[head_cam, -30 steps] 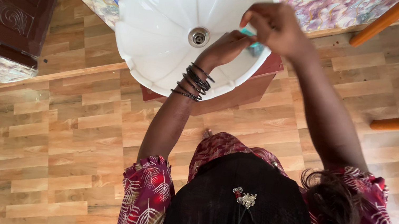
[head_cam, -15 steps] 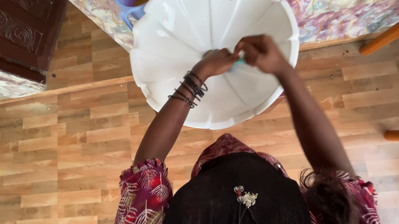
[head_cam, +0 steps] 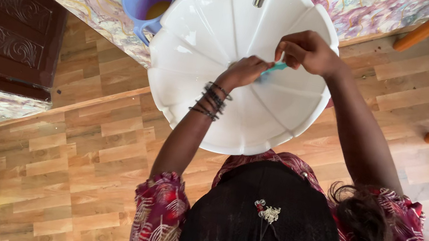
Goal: The person scrubs the inside of a white pedestal sink using a blue scrub brush. They clean the basin, the drain area, and the rim of the sink. The person also rinses the brush under the running tap water.
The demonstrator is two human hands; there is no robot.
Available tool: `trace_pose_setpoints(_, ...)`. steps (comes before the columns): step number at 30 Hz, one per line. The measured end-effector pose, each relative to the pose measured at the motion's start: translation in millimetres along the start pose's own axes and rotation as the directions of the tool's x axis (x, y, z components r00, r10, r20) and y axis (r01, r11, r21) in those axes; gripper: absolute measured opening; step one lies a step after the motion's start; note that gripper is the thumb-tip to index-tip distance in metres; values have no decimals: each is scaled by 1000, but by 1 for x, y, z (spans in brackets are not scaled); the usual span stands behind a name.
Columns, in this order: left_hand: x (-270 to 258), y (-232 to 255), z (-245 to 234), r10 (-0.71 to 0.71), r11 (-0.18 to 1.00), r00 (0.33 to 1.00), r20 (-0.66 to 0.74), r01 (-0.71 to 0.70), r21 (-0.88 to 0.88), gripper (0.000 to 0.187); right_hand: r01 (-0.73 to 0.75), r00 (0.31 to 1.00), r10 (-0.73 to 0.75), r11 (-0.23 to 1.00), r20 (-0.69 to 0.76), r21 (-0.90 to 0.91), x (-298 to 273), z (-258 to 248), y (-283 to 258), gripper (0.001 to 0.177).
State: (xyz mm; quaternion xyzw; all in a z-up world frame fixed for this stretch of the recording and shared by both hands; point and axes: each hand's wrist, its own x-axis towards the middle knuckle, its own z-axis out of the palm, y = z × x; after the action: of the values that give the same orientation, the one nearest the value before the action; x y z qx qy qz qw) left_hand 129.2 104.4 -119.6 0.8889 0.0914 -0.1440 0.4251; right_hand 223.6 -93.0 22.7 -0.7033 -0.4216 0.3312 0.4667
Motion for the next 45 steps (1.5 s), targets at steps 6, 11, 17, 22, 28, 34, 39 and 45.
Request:
trace_pose_setpoints(6, -12, 32, 6, 187, 977, 982, -3, -186, -105, 51, 188, 982, -184, 966, 39, -176, -1, -9, -20, 27)
trace_pose_setpoints(11, 16, 80, 34, 467, 798, 865, -181, -501, -335, 42, 235, 958, -285, 828, -20, -509, -21, -53, -63, 26)
trace_pose_setpoints(17, -5, 59, 37, 192, 912, 968, -162, -237, -335, 45, 298, 946, -283, 952, 158, -77, 11, -48, -25, 24)
trace_pose_setpoints(22, -28, 18, 46, 171, 902, 928, -330, -282, -326, 40, 192, 937, -201, 979, 285, 62, 27, -32, 15, 26)
trace_pose_setpoints(28, 5, 72, 62, 122, 884, 921, -371, -271, -382, 42, 497, 810, -452, 867, 374, -28, 22, -86, 0, 20)
trace_pose_setpoints(34, 18, 114, 47, 66, 929, 931, -359, -189, -319, 46, 521, 794, -451, 850, 407, -75, 25, -128, 8, 21)
trace_pose_setpoints(39, 9, 44, 48, 178, 928, 830, -528, -320, -190, 56, 488, 805, -468, 872, 366, 41, 39, -66, 58, 19)
trace_pose_setpoints(45, 31, 74, 57, -26, 961, 921, -390, -84, -263, 59, 537, 759, -537, 836, 368, 111, 34, -97, 37, 20)
